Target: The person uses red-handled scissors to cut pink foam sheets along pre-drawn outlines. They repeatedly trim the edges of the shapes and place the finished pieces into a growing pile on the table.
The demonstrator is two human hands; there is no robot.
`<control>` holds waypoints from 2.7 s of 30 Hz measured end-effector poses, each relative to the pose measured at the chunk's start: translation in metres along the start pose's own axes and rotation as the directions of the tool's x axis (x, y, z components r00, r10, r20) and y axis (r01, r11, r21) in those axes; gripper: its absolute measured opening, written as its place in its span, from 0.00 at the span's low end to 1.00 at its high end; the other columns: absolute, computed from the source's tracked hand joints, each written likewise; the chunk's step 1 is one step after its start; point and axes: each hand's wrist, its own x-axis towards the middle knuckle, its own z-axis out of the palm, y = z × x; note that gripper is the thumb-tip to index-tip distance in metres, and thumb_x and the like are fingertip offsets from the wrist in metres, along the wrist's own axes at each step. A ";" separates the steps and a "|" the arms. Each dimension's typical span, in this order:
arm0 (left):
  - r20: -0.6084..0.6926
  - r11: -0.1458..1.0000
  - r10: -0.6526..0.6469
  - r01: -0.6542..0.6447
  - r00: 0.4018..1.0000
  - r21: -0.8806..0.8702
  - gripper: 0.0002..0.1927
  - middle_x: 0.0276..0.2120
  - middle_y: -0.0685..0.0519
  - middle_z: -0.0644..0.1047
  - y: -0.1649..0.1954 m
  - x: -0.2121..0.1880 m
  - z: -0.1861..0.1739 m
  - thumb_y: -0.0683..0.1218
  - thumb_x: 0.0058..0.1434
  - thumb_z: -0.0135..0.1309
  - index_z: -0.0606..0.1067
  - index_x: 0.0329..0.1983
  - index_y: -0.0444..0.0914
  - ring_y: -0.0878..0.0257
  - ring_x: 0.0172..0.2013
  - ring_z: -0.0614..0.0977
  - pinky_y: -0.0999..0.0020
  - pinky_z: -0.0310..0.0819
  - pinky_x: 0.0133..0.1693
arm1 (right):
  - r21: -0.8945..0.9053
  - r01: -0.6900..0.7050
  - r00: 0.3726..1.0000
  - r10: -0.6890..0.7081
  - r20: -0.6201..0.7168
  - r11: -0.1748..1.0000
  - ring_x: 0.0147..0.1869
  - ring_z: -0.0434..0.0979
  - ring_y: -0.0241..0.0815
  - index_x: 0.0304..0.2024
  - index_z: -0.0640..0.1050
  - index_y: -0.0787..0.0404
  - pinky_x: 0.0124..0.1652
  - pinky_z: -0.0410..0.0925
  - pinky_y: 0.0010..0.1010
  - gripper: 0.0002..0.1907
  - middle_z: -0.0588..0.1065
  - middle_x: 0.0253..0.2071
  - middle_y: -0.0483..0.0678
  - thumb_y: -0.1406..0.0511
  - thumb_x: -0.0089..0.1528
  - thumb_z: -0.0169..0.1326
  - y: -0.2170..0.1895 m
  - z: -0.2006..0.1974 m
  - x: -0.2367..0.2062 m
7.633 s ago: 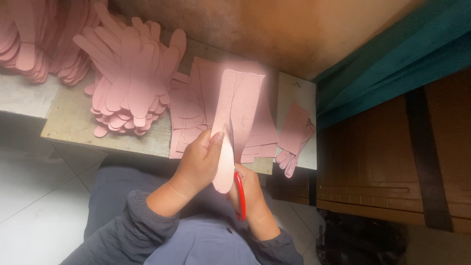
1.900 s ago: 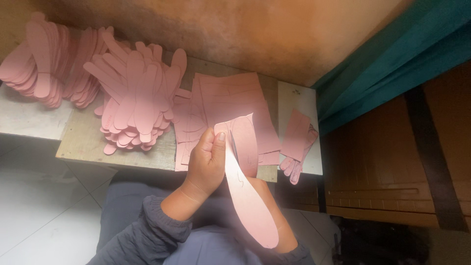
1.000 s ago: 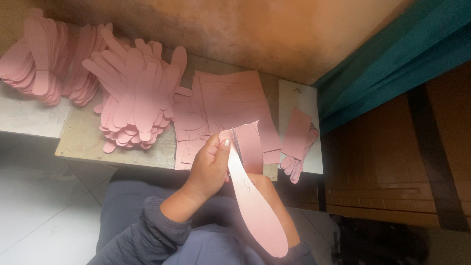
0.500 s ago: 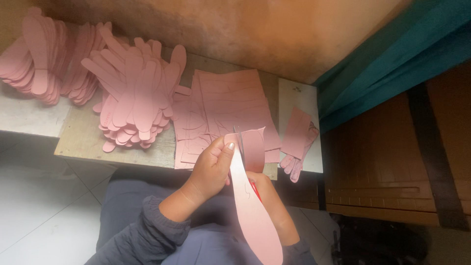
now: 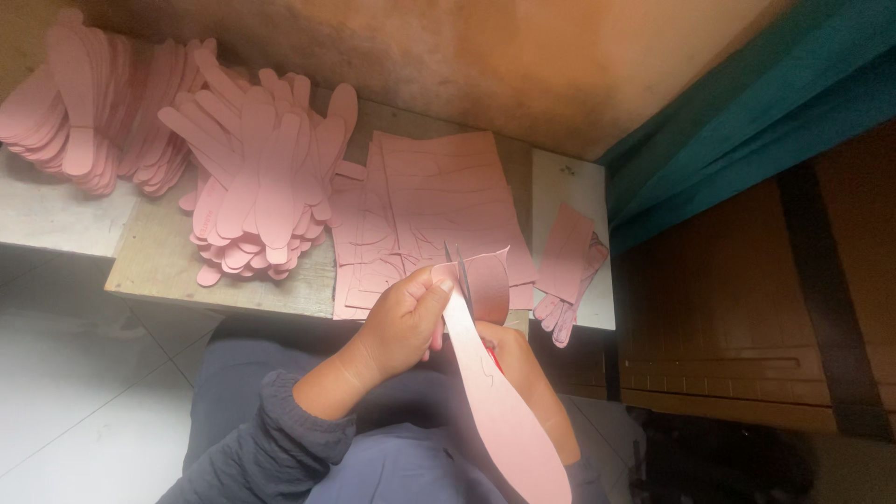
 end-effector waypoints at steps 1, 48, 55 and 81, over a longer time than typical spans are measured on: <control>0.003 1.000 0.004 -0.004 1.000 0.009 0.16 0.15 0.54 0.71 0.000 0.000 -0.001 0.54 0.71 0.41 0.70 0.37 0.38 0.69 0.13 0.69 0.73 0.65 0.17 | 0.001 0.000 1.000 0.000 0.000 1.000 0.28 0.69 0.27 0.39 0.82 0.65 0.27 0.66 0.26 0.10 0.75 0.24 0.40 0.65 0.59 0.58 0.000 0.000 0.000; -0.028 0.994 0.103 -0.102 0.994 0.026 0.14 0.27 0.57 0.77 -0.002 0.026 -0.014 0.52 0.71 0.42 0.72 0.39 0.39 0.69 0.29 0.78 0.71 0.75 0.34 | -0.148 0.163 0.969 -0.186 -0.160 0.975 0.26 0.66 0.31 0.31 0.77 0.68 0.27 0.65 0.28 0.09 0.69 0.19 0.48 0.66 0.60 0.54 0.004 0.003 0.015; -0.136 0.912 0.242 -0.177 0.961 0.371 0.14 0.23 0.50 0.74 0.001 0.024 -0.011 0.51 0.71 0.43 0.71 0.37 0.37 0.64 0.26 0.75 0.65 0.71 0.33 | -0.199 0.125 0.968 -0.164 -0.191 0.972 0.24 0.65 0.32 0.27 0.74 0.68 0.26 0.64 0.30 0.09 0.68 0.18 0.49 0.66 0.57 0.55 0.001 0.008 0.017; 0.073 0.939 0.252 -0.262 0.965 0.221 0.14 0.25 0.60 0.71 -0.007 0.053 -0.034 0.51 0.72 0.44 0.74 0.37 0.37 0.73 0.29 0.71 0.73 0.70 0.32 | -0.122 0.180 0.979 -0.190 -0.076 0.976 0.27 0.66 0.31 0.30 0.77 0.65 0.30 0.64 0.28 0.10 0.70 0.20 0.44 0.64 0.61 0.55 0.016 -0.007 0.036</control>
